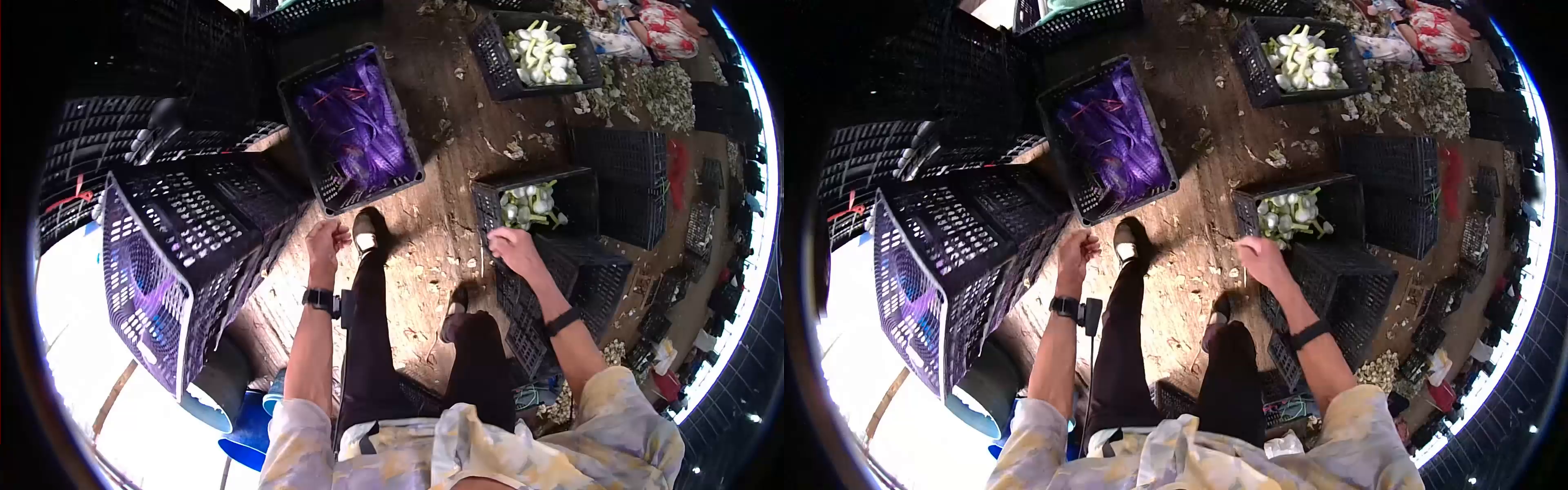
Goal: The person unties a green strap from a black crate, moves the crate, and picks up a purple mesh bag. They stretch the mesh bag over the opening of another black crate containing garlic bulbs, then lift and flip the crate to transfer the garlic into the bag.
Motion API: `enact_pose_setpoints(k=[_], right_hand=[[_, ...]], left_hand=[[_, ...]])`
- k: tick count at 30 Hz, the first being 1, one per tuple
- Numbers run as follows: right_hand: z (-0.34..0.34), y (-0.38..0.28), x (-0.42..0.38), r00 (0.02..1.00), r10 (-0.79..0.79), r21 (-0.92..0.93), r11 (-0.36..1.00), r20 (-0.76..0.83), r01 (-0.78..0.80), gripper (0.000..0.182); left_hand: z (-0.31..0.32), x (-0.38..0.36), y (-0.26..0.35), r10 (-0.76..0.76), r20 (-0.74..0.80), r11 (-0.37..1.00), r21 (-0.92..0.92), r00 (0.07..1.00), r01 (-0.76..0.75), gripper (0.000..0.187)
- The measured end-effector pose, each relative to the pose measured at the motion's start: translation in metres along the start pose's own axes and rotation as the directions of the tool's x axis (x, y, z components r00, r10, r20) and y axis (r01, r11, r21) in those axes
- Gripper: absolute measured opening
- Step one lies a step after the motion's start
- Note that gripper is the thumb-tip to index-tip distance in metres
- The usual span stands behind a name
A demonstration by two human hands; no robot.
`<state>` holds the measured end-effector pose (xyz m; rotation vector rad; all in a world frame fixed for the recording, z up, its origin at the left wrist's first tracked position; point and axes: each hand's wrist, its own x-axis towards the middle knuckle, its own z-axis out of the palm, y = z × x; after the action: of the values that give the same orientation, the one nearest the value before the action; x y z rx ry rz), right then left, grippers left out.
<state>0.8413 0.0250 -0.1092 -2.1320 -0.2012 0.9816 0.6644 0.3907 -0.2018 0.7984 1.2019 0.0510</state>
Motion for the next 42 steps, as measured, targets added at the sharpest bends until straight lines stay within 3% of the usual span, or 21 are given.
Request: enact_pose_setpoints(k=[5,7,10,14,17,19,21,23,25,26,31,32,33,34,35,36,37,38,39,41,42], right_hand=[[0.158,-0.049,0.185,0.951,-0.238,-0.071,0.964,0.197,0.256,0.018],[0.204,-0.021,0.242,0.911,-0.361,-0.429,0.804,0.198,0.412,0.017],[0.245,0.012,0.314,0.996,0.010,-0.594,0.803,0.088,0.045,0.013],[0.259,0.043,0.355,0.997,0.074,-0.656,0.753,0.008,-0.051,0.015],[0.253,0.052,0.362,0.990,0.130,-0.440,0.893,0.058,-0.092,0.017],[0.245,0.046,0.357,0.964,0.096,-0.073,0.994,0.247,-0.081,0.018],[0.229,0.003,0.346,0.890,0.267,0.214,0.908,0.369,-0.361,0.017],[0.219,-0.006,0.344,0.863,0.197,0.419,0.809,0.466,-0.412,0.017],[0.213,-0.023,0.340,0.880,0.229,0.263,0.896,0.415,-0.357,0.018],[0.201,-0.025,0.334,0.903,0.180,0.108,0.965,0.389,-0.239,0.020],[0.083,-0.035,0.205,0.797,0.138,0.117,0.961,0.588,-0.252,0.023],[0.046,-0.030,0.164,0.746,0.107,0.082,0.974,0.658,-0.212,0.026],[0.010,-0.003,0.118,0.677,0.136,-0.010,0.983,0.723,-0.186,0.025],[-0.034,0.003,0.077,0.689,0.101,0.019,0.986,0.717,-0.165,0.024],[-0.078,-0.005,0.025,0.834,0.190,-0.024,0.978,0.519,-0.208,0.021],[-0.121,0.016,-0.030,0.668,0.546,-0.270,0.836,0.506,-0.479,0.017],[-0.164,0.030,-0.095,0.693,0.553,-0.064,0.801,0.463,-0.596,0.012],[-0.184,0.012,-0.146,0.631,0.745,-0.091,0.659,0.215,-0.747,0.011],[-0.197,0.005,-0.198,0.607,0.778,0.340,0.533,0.163,-0.775,0.015],[-0.195,-0.035,-0.233,0.545,0.837,0.463,0.467,0.044,-0.753,0.020],[-0.185,-0.047,-0.239,0.586,0.810,0.474,0.513,0.009,-0.716,0.020]], left_hand=[[0.033,0.110,0.022,-0.109,0.019,0.988,0.111,0.994,0.106,0.015],[0.039,0.136,0.022,-0.147,0.000,0.981,0.129,0.989,0.146,0.015],[0.036,0.182,0.008,-0.159,0.029,0.979,0.132,0.987,0.154,0.013],[0.050,0.231,-0.021,-0.113,-0.074,0.975,0.186,0.991,0.125,0.014],[0.066,0.269,-0.048,-0.082,-0.052,0.941,0.325,0.995,0.095,0.028],[0.085,0.304,-0.067,-0.057,-0.075,0.945,0.318,0.996,0.078,0.039],[0.100,0.333,-0.086,-0.103,0.063,0.990,-0.088,0.993,0.108,0.051],[0.119,0.336,-0.070,-0.313,0.045,0.934,-0.165,0.949,0.316,0.062],[0.138,0.323,-0.060,-0.138,-0.032,0.989,-0.059,0.990,0.135,0.059],[0.138,0.319,-0.059,-0.141,-0.029,0.989,-0.042,0.990,0.140,0.059],[0.122,0.282,-0.024,-0.167,0.027,0.982,-0.088,0.986,0.168,0.046],[0.127,0.286,-0.024,-0.256,-0.142,0.961,-0.145,0.956,0.236,0.041],[0.093,0.294,-0.041,0.032,0.110,0.989,0.137,0.993,-0.048,0.045],[0.104,0.266,-0.026,0.066,0.082,0.966,0.245,0.994,-0.084,0.047],[0.111,0.268,-0.025,0.009,0.017,0.980,0.201,1.000,-0.012,0.048],[0.116,0.271,-0.025,-0.049,-0.048,0.987,0.148,0.998,0.056,0.050],[0.113,0.299,-0.041,-0.228,-0.123,0.973,-0.073,0.966,0.220,0.051],[0.123,0.292,-0.038,-0.175,-0.164,0.985,-0.022,0.971,0.174,0.051],[0.115,0.289,-0.038,-0.089,0.002,0.995,0.036,0.996,0.089,0.053],[0.146,0.238,-0.014,0.084,-0.016,0.864,0.499,0.996,-0.065,0.053],[0.147,0.211,-0.017,0.101,0.156,0.859,0.485,0.983,-0.165,0.044]])
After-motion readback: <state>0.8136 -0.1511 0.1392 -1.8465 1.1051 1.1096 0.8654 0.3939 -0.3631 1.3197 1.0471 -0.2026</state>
